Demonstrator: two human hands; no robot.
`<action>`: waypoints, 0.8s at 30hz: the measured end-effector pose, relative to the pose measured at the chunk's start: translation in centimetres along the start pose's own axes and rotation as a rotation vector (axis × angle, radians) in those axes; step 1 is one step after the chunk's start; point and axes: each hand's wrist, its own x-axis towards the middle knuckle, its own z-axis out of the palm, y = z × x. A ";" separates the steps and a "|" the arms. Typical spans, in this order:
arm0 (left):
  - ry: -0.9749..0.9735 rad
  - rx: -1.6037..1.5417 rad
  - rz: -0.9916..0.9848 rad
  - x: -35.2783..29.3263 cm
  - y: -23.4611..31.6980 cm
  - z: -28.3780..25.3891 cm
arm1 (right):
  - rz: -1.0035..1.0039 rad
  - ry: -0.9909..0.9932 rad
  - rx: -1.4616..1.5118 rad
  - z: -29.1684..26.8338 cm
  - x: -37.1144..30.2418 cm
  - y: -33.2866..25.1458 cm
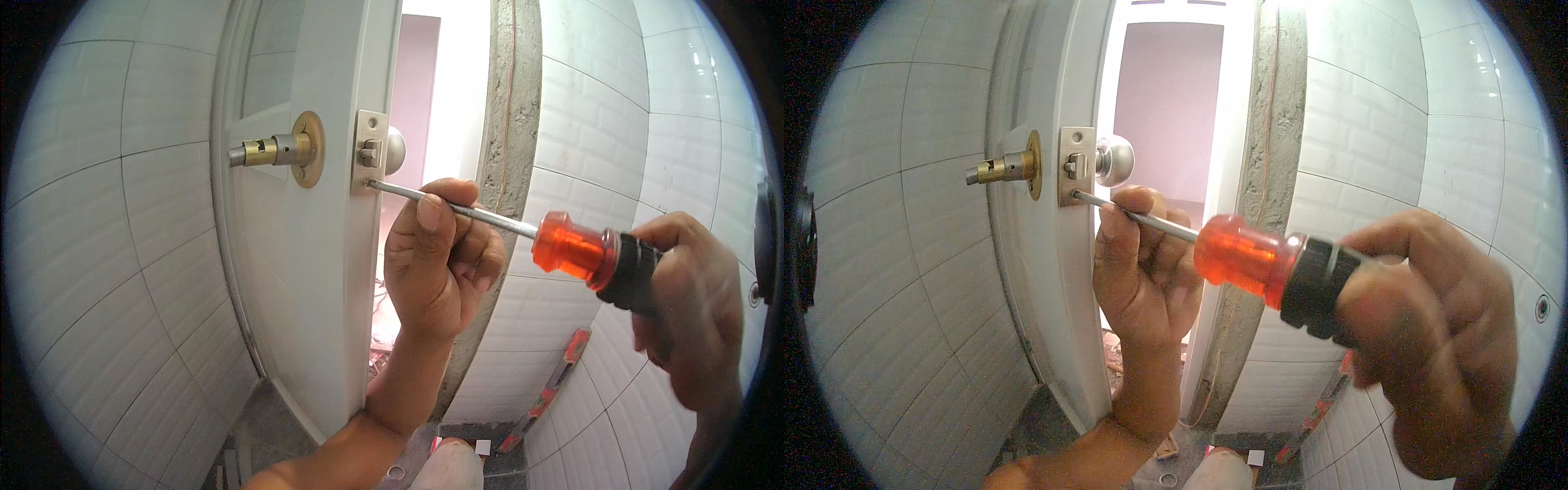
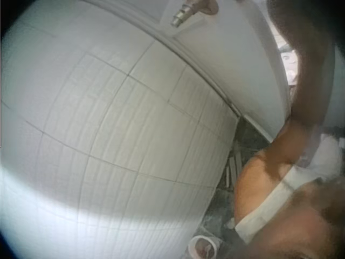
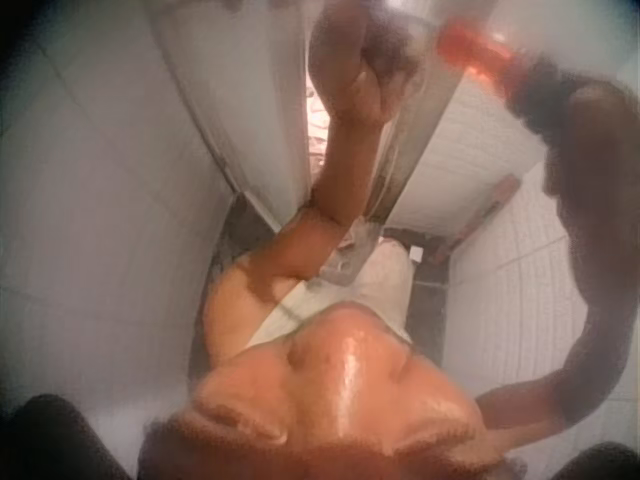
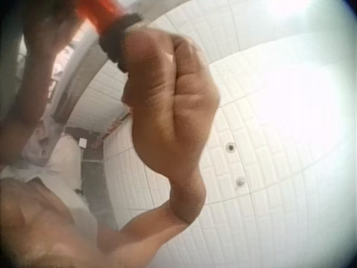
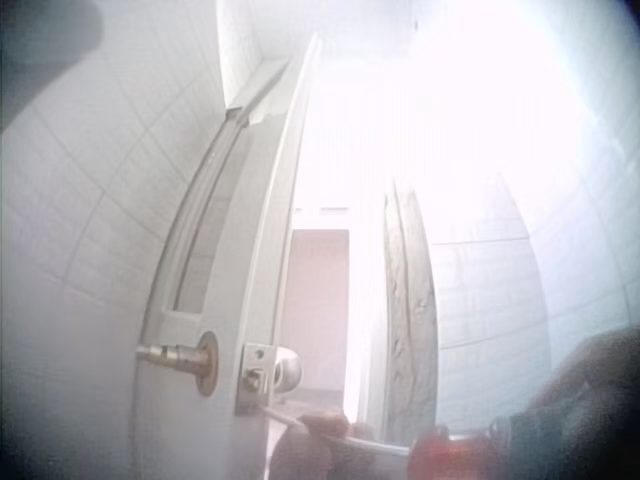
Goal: The person installs a door lock on a white door. They retrieve screws from a box, position the lock plate, and use a screwdriver to fasten the screws into the door. The person remains kneeling on the floor during the task.
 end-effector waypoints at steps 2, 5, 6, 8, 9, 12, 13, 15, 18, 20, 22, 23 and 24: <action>-0.005 -0.003 0.018 0.0 0.0 0.1 | -0.372 0.052 -0.225 -0.4 -0.3 0.8; 0.017 -0.097 -0.014 -0.4 -1.9 -0.1 | -0.638 0.149 -0.622 -1.3 -1.1 1.6; 0.020 -0.076 -0.022 -0.3 -1.0 0.0 | -0.520 0.143 -0.505 -1.4 -1.0 0.9; 0.024 -0.007 -0.020 -0.1 0.3 0.1 | -0.103 -0.003 0.036 -1.5 0.2 -0.7; 0.023 0.046 -0.009 0.2 0.7 0.1 | -0.132 -0.032 0.140 -1.2 0.9 -0.5; -0.009 0.013 0.018 0.1 -0.1 -0.1 | -0.799 0.280 -0.451 -0.3 0.5 1.5; -0.020 0.001 0.030 -0.1 -0.2 -0.1 | -0.785 0.258 -0.534 -0.5 0.5 1.5; -0.018 -0.035 0.010 0.1 -0.1 0.0 | -0.774 0.215 -0.692 -0.8 0.6 1.4; -0.020 -0.059 -0.013 0.2 -1.1 -0.2 | -0.149 -0.122 -0.164 -1.6 0.1 2.5; -0.045 -0.021 -0.008 0.1 -0.3 -0.3 | -0.475 0.034 -0.083 1.0 0.6 2.8; -0.079 -0.027 -0.006 -0.1 -0.5 -0.7 | -0.691 0.146 -0.271 1.3 0.4 2.7; -0.091 -0.041 -0.012 0.0 -0.4 -0.7 | -0.751 0.168 -0.477 0.7 -0.2 2.0; -0.103 -0.056 -0.018 0.3 -0.4 -0.7 | -0.806 0.188 -0.685 -0.1 -0.8 1.3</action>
